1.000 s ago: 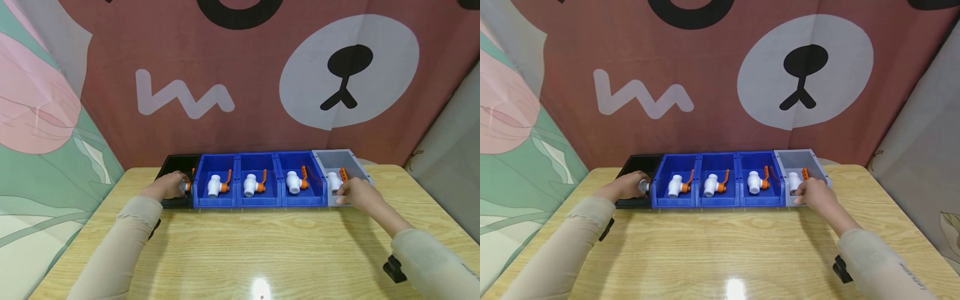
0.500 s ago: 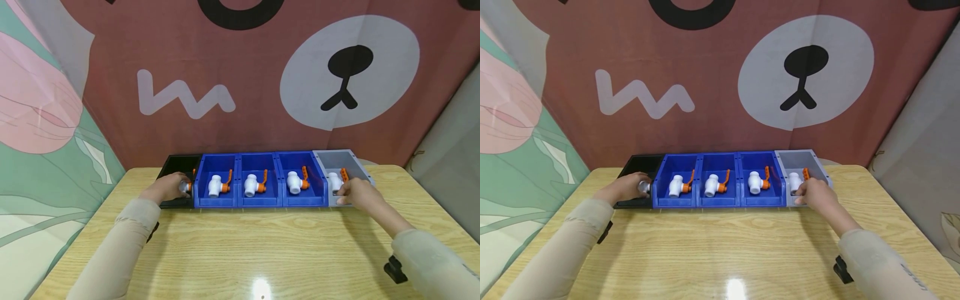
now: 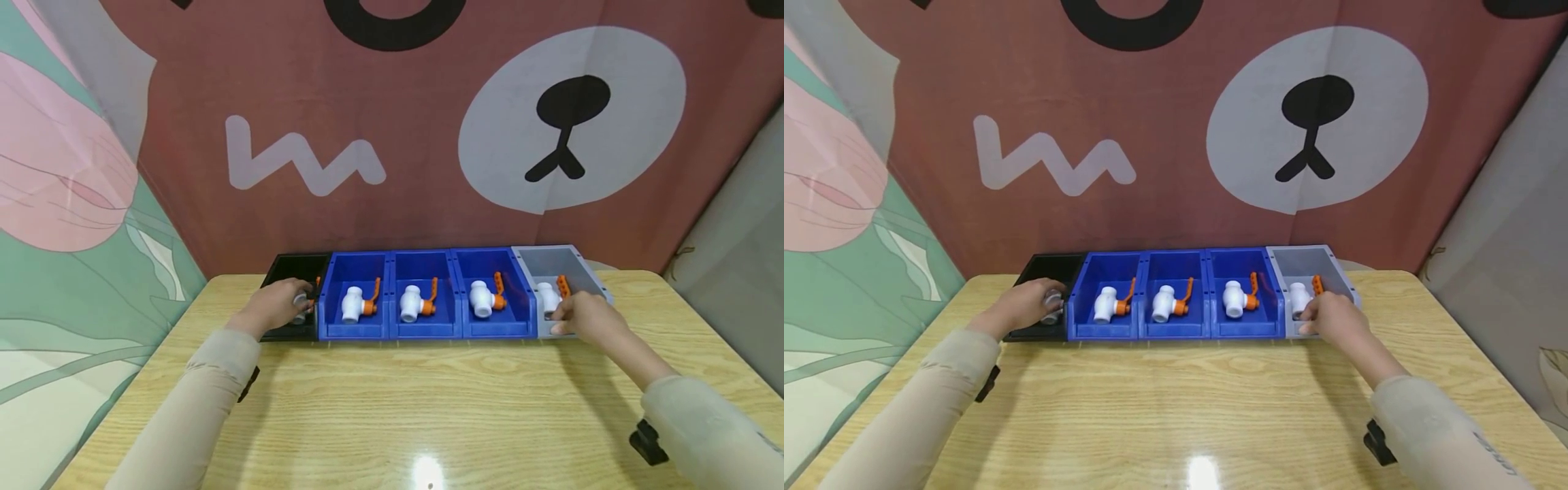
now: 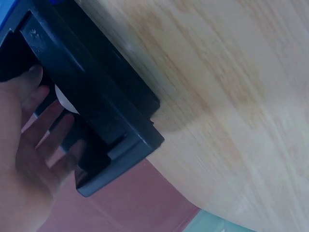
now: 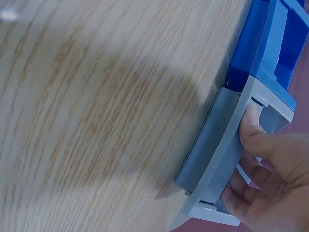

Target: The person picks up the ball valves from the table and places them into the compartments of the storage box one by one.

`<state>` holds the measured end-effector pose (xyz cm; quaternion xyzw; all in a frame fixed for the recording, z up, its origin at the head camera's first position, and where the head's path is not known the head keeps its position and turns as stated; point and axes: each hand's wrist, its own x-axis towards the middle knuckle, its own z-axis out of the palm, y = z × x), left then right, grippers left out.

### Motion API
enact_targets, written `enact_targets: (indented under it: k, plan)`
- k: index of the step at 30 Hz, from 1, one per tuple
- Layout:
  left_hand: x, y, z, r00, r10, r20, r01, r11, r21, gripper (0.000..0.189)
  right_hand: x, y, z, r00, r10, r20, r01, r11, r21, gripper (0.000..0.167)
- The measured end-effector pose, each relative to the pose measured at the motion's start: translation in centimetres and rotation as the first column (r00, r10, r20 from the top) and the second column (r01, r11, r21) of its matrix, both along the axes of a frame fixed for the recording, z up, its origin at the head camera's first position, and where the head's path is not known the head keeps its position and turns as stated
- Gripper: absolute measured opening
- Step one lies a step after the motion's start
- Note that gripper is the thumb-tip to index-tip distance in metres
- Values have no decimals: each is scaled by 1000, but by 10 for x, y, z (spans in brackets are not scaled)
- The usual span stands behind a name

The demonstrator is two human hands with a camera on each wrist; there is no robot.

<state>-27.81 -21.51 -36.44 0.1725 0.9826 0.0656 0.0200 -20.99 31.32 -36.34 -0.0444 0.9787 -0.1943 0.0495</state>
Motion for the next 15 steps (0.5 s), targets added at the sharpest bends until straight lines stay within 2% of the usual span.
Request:
enact_targets:
  k: [4,10,12,15]
  plan:
    - [2,4,1,996,32,-79,-30,999,17,34,1,0,0,1000,0,-8,0,1000,-2,18]
    - [10,9,3,980,97,-173,-89,994,57,33,1,0,0,1000,1,-13,-1,1000,-9,18]
    - [13,11,2,970,102,-222,-88,993,75,31,1,0,-1,1000,3,-17,-3,1000,-7,18]
    - [16,12,1,945,103,-310,-73,991,108,28,2,0,-2,1000,2,-22,-2,1000,-4,19]
